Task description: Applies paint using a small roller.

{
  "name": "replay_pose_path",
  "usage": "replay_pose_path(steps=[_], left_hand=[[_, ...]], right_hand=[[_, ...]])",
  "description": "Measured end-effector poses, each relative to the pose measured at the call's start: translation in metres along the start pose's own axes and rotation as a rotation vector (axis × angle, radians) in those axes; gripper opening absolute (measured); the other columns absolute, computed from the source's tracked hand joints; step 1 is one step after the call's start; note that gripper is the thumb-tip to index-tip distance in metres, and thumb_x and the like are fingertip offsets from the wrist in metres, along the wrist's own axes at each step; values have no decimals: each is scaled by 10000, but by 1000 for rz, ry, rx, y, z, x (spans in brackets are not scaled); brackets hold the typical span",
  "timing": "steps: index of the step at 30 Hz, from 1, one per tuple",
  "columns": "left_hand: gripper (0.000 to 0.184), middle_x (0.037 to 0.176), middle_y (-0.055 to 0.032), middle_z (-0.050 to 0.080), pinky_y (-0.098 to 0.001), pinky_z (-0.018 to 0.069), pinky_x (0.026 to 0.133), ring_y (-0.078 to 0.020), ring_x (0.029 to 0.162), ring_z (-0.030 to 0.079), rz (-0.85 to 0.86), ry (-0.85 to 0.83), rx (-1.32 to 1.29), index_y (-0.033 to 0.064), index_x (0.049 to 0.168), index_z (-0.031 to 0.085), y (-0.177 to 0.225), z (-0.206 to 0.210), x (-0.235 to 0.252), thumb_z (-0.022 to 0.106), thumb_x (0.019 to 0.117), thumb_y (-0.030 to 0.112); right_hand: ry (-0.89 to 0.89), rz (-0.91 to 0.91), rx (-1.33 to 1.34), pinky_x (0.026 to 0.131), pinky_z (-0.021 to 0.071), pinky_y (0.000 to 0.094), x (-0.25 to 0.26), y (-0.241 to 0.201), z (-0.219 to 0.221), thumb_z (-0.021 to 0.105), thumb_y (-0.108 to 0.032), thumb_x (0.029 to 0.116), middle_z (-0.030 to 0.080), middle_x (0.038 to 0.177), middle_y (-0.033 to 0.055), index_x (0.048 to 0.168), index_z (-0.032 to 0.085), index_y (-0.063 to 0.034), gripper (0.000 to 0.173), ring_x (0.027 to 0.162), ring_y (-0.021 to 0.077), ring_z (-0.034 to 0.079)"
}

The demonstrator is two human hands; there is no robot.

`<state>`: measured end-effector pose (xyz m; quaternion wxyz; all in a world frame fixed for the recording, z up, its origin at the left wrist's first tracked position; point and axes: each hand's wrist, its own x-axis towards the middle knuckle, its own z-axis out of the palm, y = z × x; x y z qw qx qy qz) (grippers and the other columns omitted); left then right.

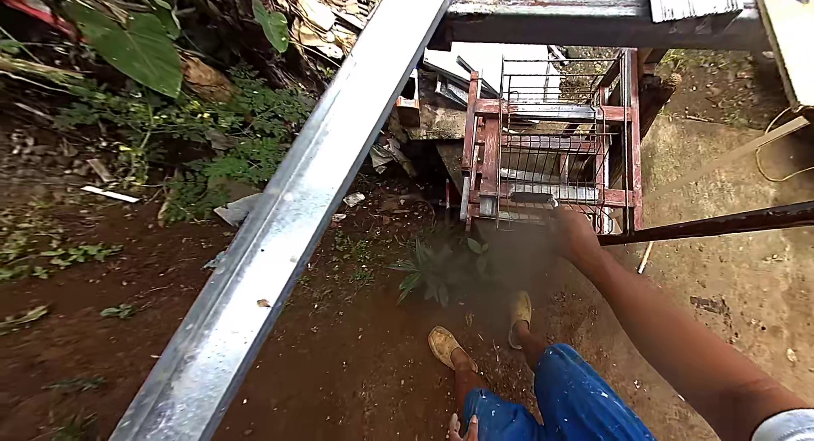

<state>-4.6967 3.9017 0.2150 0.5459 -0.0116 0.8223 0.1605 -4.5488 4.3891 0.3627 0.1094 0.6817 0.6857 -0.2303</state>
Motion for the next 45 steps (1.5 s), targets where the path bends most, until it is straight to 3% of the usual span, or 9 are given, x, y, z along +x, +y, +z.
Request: replay_pose_path(steps=[3,7,13,22,29,34,38,41,45], left_hand=[[726,1519,-283,455,-541,391,1153,-407,1406,458,-16,1,7,-10,1564,327,1,-1,-1,670,998,289],[728,1521,-275,458,-543,385,1158,-400,1409,459,-23,-9,49,-3,1564,334,-2,5,2,663,1000,320],[703,1500,-268,488,-527,400,1151,-389,1390,487,-23,-9,32,-12,1548,363,12,14,-9,674,999,297],[685,1507,-264,483,-517,395,1160,-377,1403,477,-12,-28,-17,-18,1538,377,14,11,0,663,1005,302],[662,1496,-270,491,-510,403,1154,-375,1396,485,-15,-38,-8,-30,1521,396,17,11,6,660,1007,294],[642,1481,-269,509,-511,402,1158,-373,1385,499,-5,-41,-2,-38,1503,424,17,9,-4,662,1005,288],[623,1450,-269,536,-518,414,1141,-377,1360,519,-54,-37,0,-38,1491,441,6,9,-2,658,1009,292],[630,1453,-267,534,-517,417,1140,-375,1359,521,-51,-37,-9,-33,1497,434,8,10,0,662,1007,289],[631,1457,-250,539,-514,418,1142,-360,1364,521,-47,-32,-16,-14,1506,433,9,9,-3,668,1002,284]], right_hand=[[-34,-6,-153,815,546,647,14,-4,-6,541,-233,1025,713,1067,228,1168,684,-65,263,1029,440,694],[-73,18,-247,788,539,664,49,-26,-20,570,-171,972,704,1083,253,1238,609,-25,306,1024,470,692],[-180,-32,-381,757,545,636,20,-28,-11,598,-116,968,700,1064,246,1175,628,-12,234,985,461,696],[158,-52,-209,729,548,626,39,-21,-22,492,-161,1006,714,1115,212,1308,608,-54,341,950,438,716],[-77,-17,-318,794,544,630,45,-30,6,531,-131,1015,693,1104,247,1224,594,0,254,1020,456,695],[-132,-120,-405,715,536,658,52,-56,-49,642,-164,921,700,1007,253,1058,675,-10,208,959,469,693],[-51,-128,-417,686,532,649,58,-53,-47,610,-119,916,693,979,258,1082,638,-7,202,925,483,693],[-126,-140,-420,732,542,653,55,-42,-22,573,-123,981,695,1009,269,1135,625,14,213,955,487,694],[-221,-203,-464,712,536,651,44,-41,-32,627,-155,936,701,974,244,1067,662,-20,192,935,465,697]])
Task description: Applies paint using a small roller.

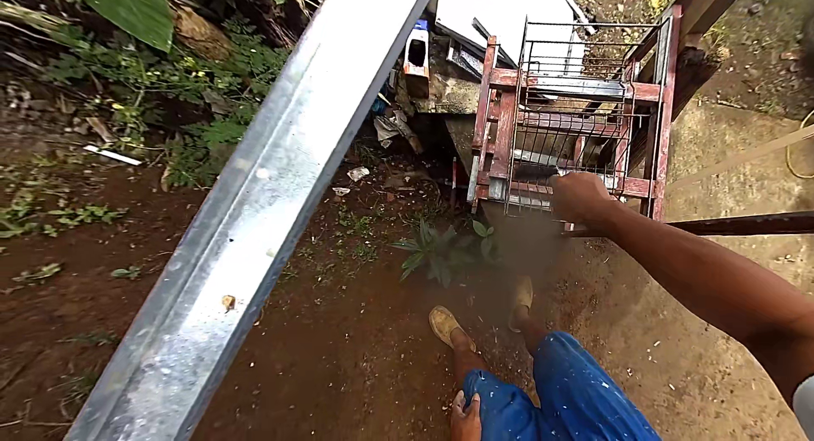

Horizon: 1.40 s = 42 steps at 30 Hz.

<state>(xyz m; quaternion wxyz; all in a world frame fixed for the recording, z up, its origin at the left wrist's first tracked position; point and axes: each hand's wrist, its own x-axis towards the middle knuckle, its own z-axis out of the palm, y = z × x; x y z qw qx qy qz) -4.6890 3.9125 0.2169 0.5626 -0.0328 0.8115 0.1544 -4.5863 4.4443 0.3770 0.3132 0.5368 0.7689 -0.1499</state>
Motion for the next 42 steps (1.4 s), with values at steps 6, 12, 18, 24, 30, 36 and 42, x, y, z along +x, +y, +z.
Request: replay_pose_path(steps=[6,12,18,24,30,36,42], left_hand=[[644,1446,-240,554,-519,415,1141,-354,1359,528,3,11,31,-3,1513,430,4,5,6,664,1003,312],[662,1476,-259,516,-511,409,1145,-365,1379,504,30,-2,4,-14,1532,385,11,6,6,662,1008,281],[647,1452,-251,545,-528,426,1131,-367,1359,527,28,1,28,-12,1516,415,6,6,3,660,1005,299],[648,1477,-235,527,-516,403,1151,-349,1381,508,34,-6,36,-2,1525,406,9,8,9,653,1011,306],[652,1481,-255,514,-509,404,1151,-361,1380,506,25,-11,29,-16,1529,387,13,6,3,655,1013,280],[652,1474,-257,520,-505,410,1147,-362,1378,507,32,11,9,-21,1523,395,13,4,4,667,1007,270],[651,1456,-273,530,-520,426,1131,-382,1355,525,30,-3,23,-26,1520,398,7,4,3,668,1004,265]], right_hand=[[-5,-69,-118,637,547,581,-63,2,-14,642,-259,934,703,874,146,1020,690,-111,177,831,379,708],[-74,-54,-82,700,535,647,-14,3,-16,660,-217,923,698,969,223,1007,682,-44,193,932,445,694],[-63,-124,-164,667,549,595,-34,5,-10,714,-193,866,701,928,172,1032,683,-80,204,876,396,701],[-28,-154,-210,655,556,551,-98,8,-11,632,-255,972,700,911,134,1083,666,-99,194,842,359,708],[-53,-73,-111,712,551,556,-88,-5,33,555,-180,1003,692,1024,192,1172,612,-22,239,904,395,706],[-71,-86,-119,765,554,604,-41,4,34,610,-108,973,687,1084,226,1228,609,-18,271,984,444,689],[-91,-127,-194,669,549,537,-126,15,2,540,-135,992,693,952,166,1153,627,-51,202,859,377,707]])
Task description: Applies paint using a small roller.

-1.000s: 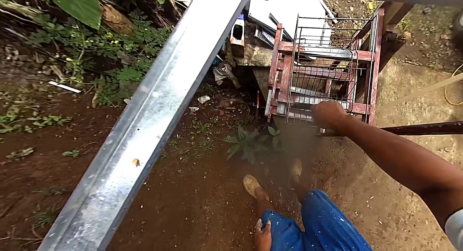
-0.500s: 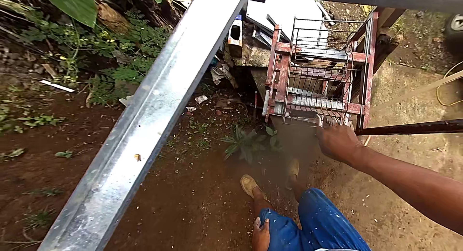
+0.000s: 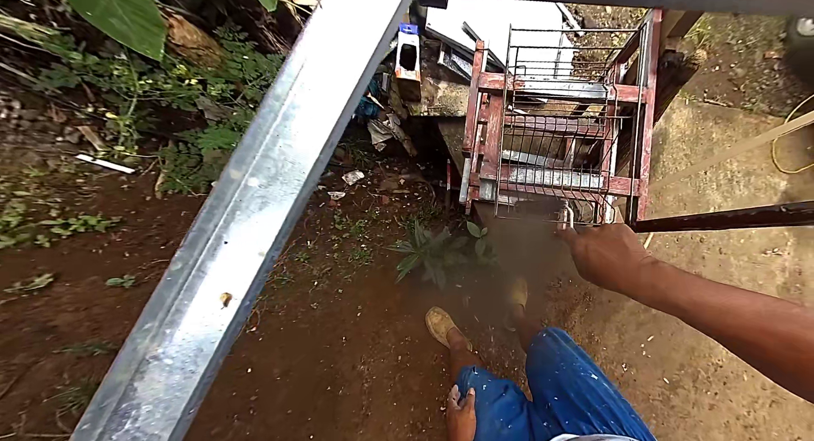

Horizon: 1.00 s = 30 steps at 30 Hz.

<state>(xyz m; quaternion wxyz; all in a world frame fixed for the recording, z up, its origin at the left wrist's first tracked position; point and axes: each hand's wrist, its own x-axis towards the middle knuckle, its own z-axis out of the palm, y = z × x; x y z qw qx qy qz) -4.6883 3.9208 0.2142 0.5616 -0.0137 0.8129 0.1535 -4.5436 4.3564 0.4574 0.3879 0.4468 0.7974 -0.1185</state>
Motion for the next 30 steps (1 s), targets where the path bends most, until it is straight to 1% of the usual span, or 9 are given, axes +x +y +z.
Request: replay_pose_path(steps=[3,5,7,11,17,21,24,27,30], left_hand=[[668,1465,-269,520,-532,413,1135,-386,1363,512,-8,5,17,-16,1531,384,1,-1,3,660,1006,290],[665,1474,-262,515,-536,411,1139,-382,1377,500,5,10,15,-10,1529,388,9,-3,1,658,1007,300],[665,1486,-256,509,-530,403,1149,-375,1392,489,17,8,5,-4,1534,384,14,-2,0,656,1009,300],[669,1484,-257,511,-520,407,1147,-370,1387,498,16,4,20,-8,1535,379,12,3,-4,662,1007,291],[651,1474,-257,520,-513,416,1141,-370,1378,506,12,7,7,-15,1523,399,7,2,-8,665,1006,280],[670,1473,-270,512,-517,417,1138,-378,1371,509,0,9,4,-24,1530,376,2,1,-3,660,1007,283],[667,1479,-258,515,-521,410,1144,-370,1380,503,3,14,-29,-8,1535,377,6,1,1,657,1009,292],[677,1483,-247,517,-512,408,1148,-356,1386,503,29,-15,-23,-3,1538,380,20,3,5,667,1004,297],[675,1501,-234,505,-496,407,1155,-339,1402,491,52,-55,20,4,1541,378,34,10,7,661,1008,307]], right_hand=[[-24,68,70,710,553,548,2,0,-5,505,-172,1019,699,1003,180,1186,623,-44,240,908,391,707],[21,101,120,698,550,568,22,7,-2,558,-206,1003,701,992,179,1184,635,-50,252,897,399,704],[61,87,120,674,543,590,52,19,9,603,-172,961,701,950,190,1140,644,-59,215,878,412,704],[71,47,101,728,547,620,92,30,24,613,-102,958,706,1008,222,1186,643,-40,238,935,446,701],[48,66,4,652,544,567,55,18,12,630,-116,942,691,880,188,1065,660,-34,150,826,408,698],[-3,117,67,708,546,623,89,21,14,572,-61,978,695,996,242,1103,648,5,160,928,461,695],[24,118,54,677,549,622,99,24,17,563,-67,981,689,967,244,1078,641,8,146,897,458,699],[-3,59,17,693,554,592,62,30,16,613,-104,962,696,955,201,1141,642,-30,196,888,421,702],[-16,54,-11,685,549,573,40,33,13,625,-120,950,698,949,176,1093,654,-52,162,884,395,703]])
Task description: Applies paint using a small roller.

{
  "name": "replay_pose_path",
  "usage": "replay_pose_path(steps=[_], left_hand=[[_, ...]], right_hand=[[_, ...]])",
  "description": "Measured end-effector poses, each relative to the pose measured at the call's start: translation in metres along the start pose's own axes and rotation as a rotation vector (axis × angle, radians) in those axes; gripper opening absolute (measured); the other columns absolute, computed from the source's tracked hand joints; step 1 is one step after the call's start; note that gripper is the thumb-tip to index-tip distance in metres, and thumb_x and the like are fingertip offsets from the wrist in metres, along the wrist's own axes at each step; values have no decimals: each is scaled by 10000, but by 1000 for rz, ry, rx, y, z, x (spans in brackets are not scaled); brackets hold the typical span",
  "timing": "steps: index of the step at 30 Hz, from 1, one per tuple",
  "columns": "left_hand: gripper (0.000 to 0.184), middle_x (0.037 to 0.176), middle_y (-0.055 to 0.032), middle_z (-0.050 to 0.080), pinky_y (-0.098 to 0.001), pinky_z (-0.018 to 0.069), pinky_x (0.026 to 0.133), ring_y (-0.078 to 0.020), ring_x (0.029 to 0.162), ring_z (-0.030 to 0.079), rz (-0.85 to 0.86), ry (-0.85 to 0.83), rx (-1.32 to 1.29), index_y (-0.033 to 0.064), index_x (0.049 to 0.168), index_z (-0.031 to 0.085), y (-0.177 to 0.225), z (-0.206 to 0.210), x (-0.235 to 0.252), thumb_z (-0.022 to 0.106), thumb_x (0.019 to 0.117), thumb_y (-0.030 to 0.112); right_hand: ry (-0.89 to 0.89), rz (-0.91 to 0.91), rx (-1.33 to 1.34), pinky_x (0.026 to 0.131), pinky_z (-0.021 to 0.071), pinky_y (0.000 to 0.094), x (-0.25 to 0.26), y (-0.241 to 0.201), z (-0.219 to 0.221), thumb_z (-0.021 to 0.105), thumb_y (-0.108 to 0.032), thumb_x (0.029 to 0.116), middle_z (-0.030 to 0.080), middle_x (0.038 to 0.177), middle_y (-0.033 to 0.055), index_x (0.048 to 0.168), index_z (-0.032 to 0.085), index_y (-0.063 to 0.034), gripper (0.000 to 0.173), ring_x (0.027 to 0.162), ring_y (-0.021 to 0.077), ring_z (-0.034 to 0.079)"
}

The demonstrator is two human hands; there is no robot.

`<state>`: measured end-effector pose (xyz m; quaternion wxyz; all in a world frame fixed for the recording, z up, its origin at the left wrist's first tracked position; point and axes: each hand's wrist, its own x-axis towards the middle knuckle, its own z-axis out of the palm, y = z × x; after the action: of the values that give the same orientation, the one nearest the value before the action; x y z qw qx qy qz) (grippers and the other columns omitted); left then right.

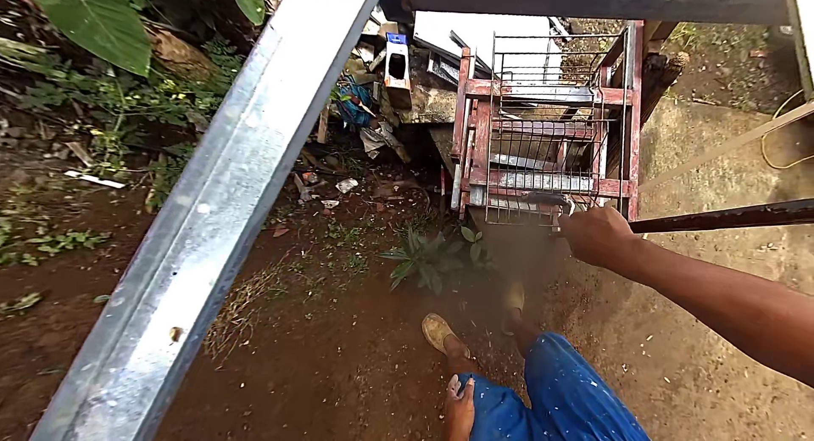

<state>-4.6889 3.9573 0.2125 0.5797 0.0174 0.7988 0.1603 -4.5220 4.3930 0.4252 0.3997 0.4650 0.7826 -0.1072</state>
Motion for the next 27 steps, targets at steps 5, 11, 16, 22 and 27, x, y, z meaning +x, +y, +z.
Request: replay_pose_path(steps=[5,11,16,22,27], left_hand=[[650,1497,-254,499,-499,412,1152,-353,1394,495,38,5,10,-16,1526,393,17,10,1,661,1010,275],[653,1485,-279,497,-496,423,1142,-370,1380,505,35,8,-30,-42,1516,389,3,7,-2,673,1002,242],[643,1486,-292,490,-518,408,1144,-395,1384,493,-19,18,-11,-41,1527,368,-7,-3,1,654,1014,221],[648,1475,-264,516,-518,413,1142,-373,1379,506,-48,20,15,-21,1530,380,-11,-5,-3,654,1014,261],[648,1467,-252,533,-505,418,1144,-361,1370,521,-42,20,53,-19,1525,393,-11,0,-1,653,1015,284]], right_hand=[[-6,58,64,722,550,615,53,1,7,586,-105,989,694,990,244,1124,644,7,185,937,456,696],[-26,27,51,678,553,573,1,3,12,593,-57,964,690,948,204,1085,647,-15,139,875,414,700],[-50,92,56,696,552,596,26,9,20,511,-71,1019,682,987,246,1100,632,29,177,914,450,696],[68,125,73,706,556,605,68,20,39,538,-107,1027,667,1037,275,1150,599,54,212,948,465,692],[-22,31,-14,691,564,568,27,21,42,478,-43,1030,665,1033,248,1140,605,53,193,893,432,699]])
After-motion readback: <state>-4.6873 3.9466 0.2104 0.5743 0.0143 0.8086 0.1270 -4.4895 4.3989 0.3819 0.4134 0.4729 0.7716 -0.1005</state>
